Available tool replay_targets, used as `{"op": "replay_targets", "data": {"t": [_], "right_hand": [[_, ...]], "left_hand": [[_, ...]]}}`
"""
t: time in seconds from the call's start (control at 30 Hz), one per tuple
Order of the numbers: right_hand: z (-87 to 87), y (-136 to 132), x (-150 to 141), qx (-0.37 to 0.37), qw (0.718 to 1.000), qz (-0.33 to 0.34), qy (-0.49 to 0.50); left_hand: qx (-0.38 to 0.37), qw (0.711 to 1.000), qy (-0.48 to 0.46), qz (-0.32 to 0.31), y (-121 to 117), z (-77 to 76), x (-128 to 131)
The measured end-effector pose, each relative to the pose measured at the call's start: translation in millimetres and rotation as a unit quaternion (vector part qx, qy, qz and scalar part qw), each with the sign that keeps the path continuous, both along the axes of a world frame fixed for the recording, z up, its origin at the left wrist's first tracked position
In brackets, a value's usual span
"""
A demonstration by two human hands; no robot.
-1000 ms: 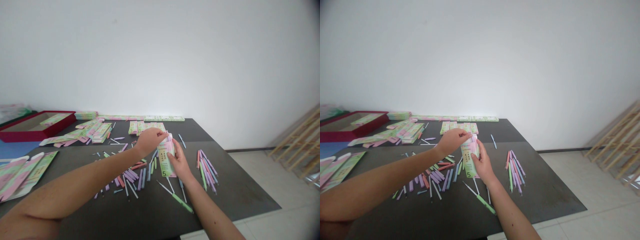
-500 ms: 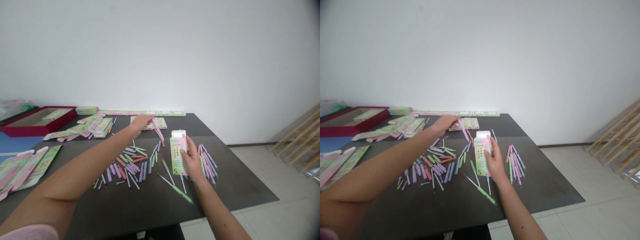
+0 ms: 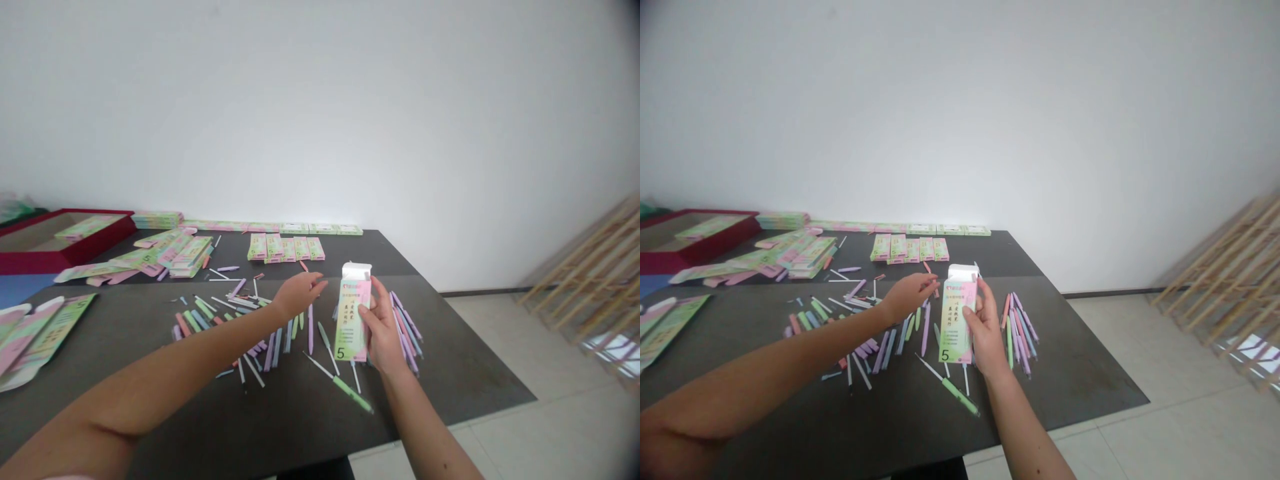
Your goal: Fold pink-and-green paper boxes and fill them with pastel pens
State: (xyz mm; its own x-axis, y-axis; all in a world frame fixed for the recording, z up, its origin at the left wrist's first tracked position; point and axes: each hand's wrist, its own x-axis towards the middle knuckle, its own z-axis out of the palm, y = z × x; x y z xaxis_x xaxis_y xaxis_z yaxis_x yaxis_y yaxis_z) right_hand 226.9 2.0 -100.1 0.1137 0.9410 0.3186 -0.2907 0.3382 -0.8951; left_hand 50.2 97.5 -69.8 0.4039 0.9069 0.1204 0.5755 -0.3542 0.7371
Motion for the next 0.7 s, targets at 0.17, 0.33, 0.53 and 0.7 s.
{"op": "replay_targets", "data": {"t": [0.17,0.33,0.53,0.7], "right_hand": [[0.9,-9,-8,0.033,0.998,0.045,-0.024],[0.0,-8,-13,0.033,0.994,0.046,-0.097],[-6.0,-8,-7,0.016,0.978,0.028,-0.206],[-10.3,-14,-9,0.013,0.984,0.025,-0.173]], "left_hand": [[-0.098,0.96,-0.261,-0.036,-57,26.3,0],[-0.272,0.891,-0.365,-0.001,-80,37.8,3],[-0.259,0.909,-0.326,0.005,-76,33.9,-2],[-0.215,0.927,-0.308,-0.02,-85,24.4,-2]]}}
